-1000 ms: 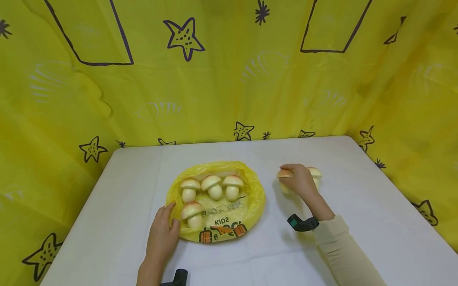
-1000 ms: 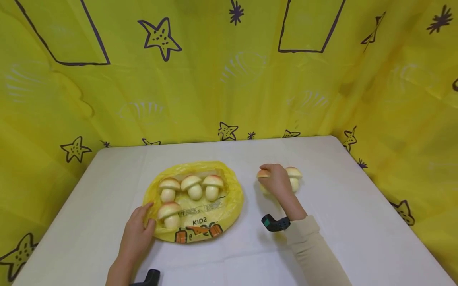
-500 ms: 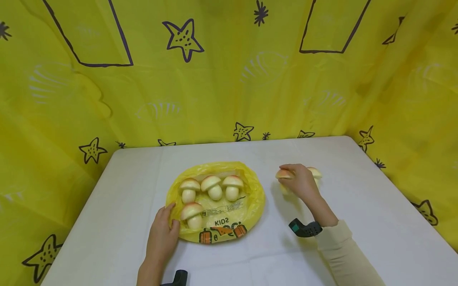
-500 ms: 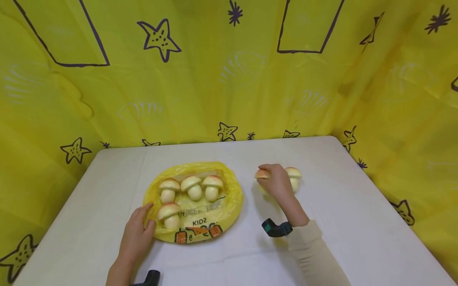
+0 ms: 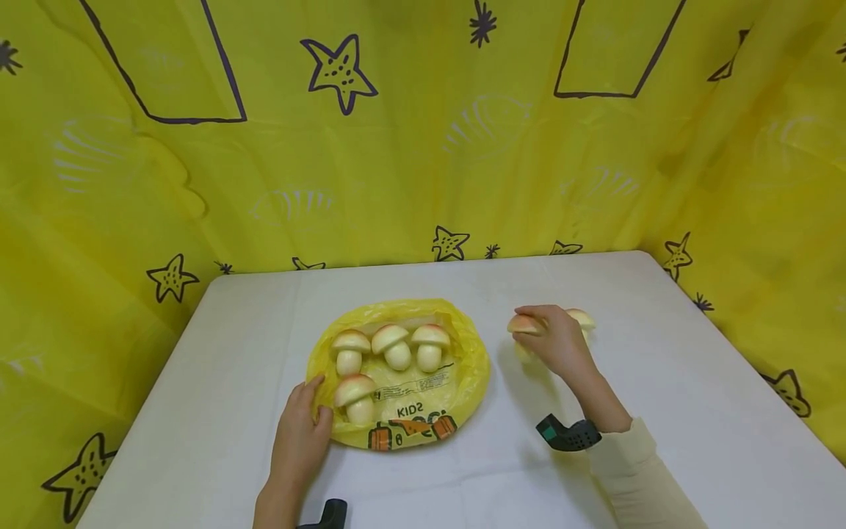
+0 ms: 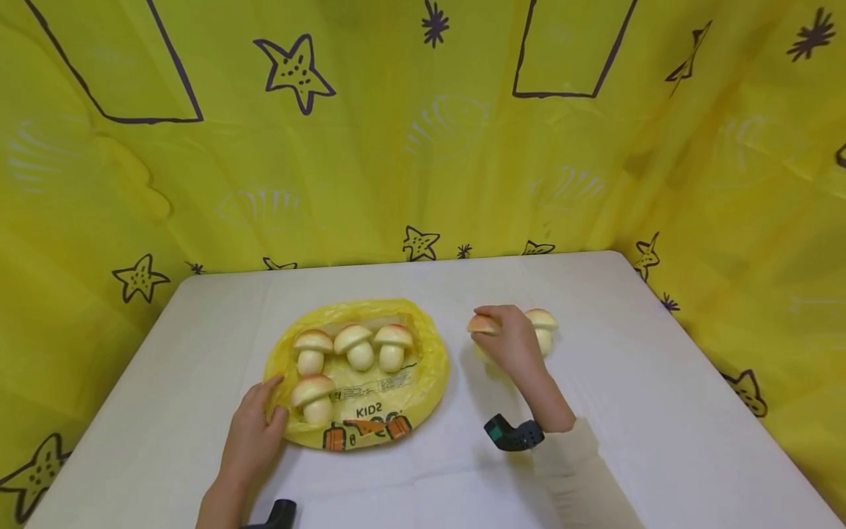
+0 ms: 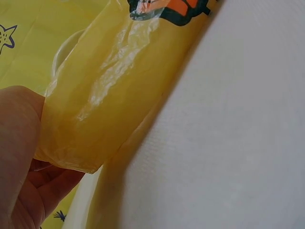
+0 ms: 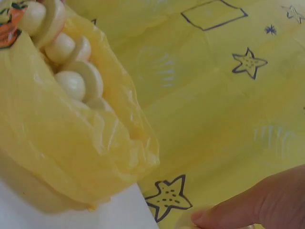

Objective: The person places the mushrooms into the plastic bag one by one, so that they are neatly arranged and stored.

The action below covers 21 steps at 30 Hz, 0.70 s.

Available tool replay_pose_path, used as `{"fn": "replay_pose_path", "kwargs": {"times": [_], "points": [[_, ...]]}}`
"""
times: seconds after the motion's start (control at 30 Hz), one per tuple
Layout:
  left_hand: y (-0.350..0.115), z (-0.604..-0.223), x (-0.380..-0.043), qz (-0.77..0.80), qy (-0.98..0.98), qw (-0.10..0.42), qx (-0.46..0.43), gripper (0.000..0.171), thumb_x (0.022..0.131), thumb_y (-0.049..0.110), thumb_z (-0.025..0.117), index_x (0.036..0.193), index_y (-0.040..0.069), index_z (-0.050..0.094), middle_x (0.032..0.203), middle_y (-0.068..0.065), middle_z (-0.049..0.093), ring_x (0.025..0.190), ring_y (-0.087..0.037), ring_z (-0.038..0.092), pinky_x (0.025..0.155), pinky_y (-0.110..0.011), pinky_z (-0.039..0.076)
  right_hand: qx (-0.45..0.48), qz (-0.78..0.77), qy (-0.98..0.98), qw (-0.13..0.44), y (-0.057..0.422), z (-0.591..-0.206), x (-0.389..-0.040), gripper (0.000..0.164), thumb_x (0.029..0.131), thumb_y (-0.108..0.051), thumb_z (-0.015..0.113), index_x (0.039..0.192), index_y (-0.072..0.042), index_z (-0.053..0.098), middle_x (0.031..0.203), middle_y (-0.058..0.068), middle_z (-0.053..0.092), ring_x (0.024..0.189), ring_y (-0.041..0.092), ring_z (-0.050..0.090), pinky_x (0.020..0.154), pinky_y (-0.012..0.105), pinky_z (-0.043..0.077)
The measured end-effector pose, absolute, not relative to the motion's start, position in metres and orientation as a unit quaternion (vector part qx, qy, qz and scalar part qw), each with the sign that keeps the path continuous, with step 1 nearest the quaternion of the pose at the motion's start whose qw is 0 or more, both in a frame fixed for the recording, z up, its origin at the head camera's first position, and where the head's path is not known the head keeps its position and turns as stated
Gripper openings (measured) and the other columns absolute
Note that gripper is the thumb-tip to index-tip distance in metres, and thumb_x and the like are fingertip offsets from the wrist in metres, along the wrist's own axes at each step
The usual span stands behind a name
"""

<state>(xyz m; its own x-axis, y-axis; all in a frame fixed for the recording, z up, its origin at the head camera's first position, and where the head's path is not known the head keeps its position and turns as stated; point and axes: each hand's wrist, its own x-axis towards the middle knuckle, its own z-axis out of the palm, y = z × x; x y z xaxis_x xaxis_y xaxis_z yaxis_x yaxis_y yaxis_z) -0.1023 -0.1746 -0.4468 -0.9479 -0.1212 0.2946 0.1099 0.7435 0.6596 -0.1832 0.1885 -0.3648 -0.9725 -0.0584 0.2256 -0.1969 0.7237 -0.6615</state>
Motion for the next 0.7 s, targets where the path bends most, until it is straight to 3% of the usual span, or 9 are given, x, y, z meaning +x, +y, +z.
{"fn": "replay_pose_path", "kwargs": {"times": [0.7], "points": [[-0.175, -0.447, -0.102, -0.356, -0.92, 0.163, 0.002, 0.042, 0.083, 0.0, 0.05, 0.125, -0.005, 0.05, 0.121, -0.021, 0.049, 0.115, -0.037, 0.046, 0.094, -0.05, 0.037, 0.113, 0.397, -0.905, 0.106, 0.168, -0.354, -0.163, 0.036, 0.077, -0.006, 0.071, 0.112, 0.001, 0.064, 0.112, 0.019, 0.058, 0.108, 0.035, 0.049, 0.088, 0.05, 0.041]]}}
